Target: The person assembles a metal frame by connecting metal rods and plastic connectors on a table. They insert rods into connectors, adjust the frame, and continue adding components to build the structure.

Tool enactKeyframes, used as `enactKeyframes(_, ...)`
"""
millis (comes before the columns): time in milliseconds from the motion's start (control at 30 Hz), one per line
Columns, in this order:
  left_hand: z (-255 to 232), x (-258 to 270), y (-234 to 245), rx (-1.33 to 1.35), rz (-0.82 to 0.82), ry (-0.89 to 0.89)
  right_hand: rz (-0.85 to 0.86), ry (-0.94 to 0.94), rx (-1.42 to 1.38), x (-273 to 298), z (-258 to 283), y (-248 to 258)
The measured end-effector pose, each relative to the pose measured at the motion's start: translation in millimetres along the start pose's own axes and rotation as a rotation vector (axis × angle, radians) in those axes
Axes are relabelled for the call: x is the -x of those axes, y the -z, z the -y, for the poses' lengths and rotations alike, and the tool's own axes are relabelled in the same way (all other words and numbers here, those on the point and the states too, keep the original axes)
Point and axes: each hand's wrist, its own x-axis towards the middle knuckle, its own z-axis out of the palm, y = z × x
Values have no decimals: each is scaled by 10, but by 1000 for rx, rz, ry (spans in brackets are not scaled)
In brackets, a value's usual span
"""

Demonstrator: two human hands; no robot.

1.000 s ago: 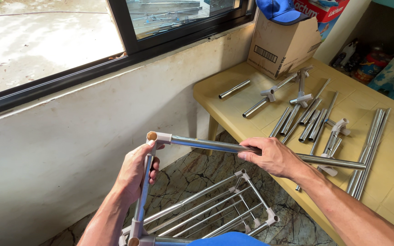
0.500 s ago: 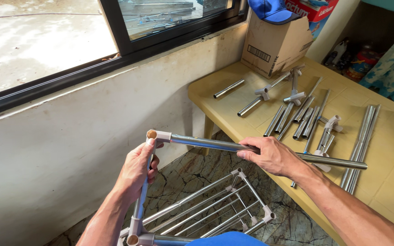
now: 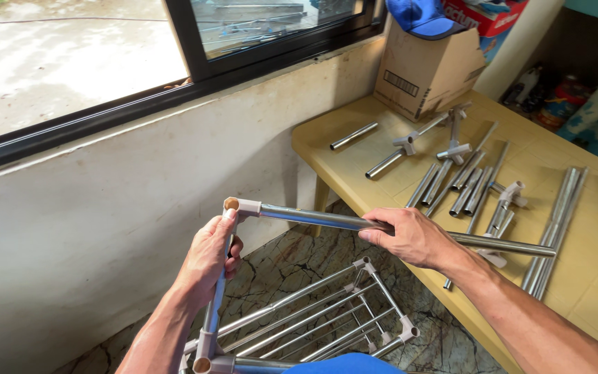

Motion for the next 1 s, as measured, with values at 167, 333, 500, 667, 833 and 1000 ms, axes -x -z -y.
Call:
enactKeyframes(167, 27, 104, -4, 26, -53, -2, 23, 47, 31, -66, 59, 16)
enactKeyframes(333, 52, 223, -80, 16, -119, -23, 92, -13, 44, -126, 17, 101)
enactKeyframes(500, 134, 340, -296, 48, -191, -49, 119, 130, 41, -197, -166, 222)
enactKeyframes(667, 226, 504, -607, 78, -329, -38, 194, 199, 53, -260, -368, 368)
enactKeyframes(833, 265, 653, -883, 87, -376, -42, 240, 246, 80, -260, -534, 509)
enactKeyframes(1000, 275, 650, -1099, 93, -363, -48, 220, 255, 74, -162, -727, 603)
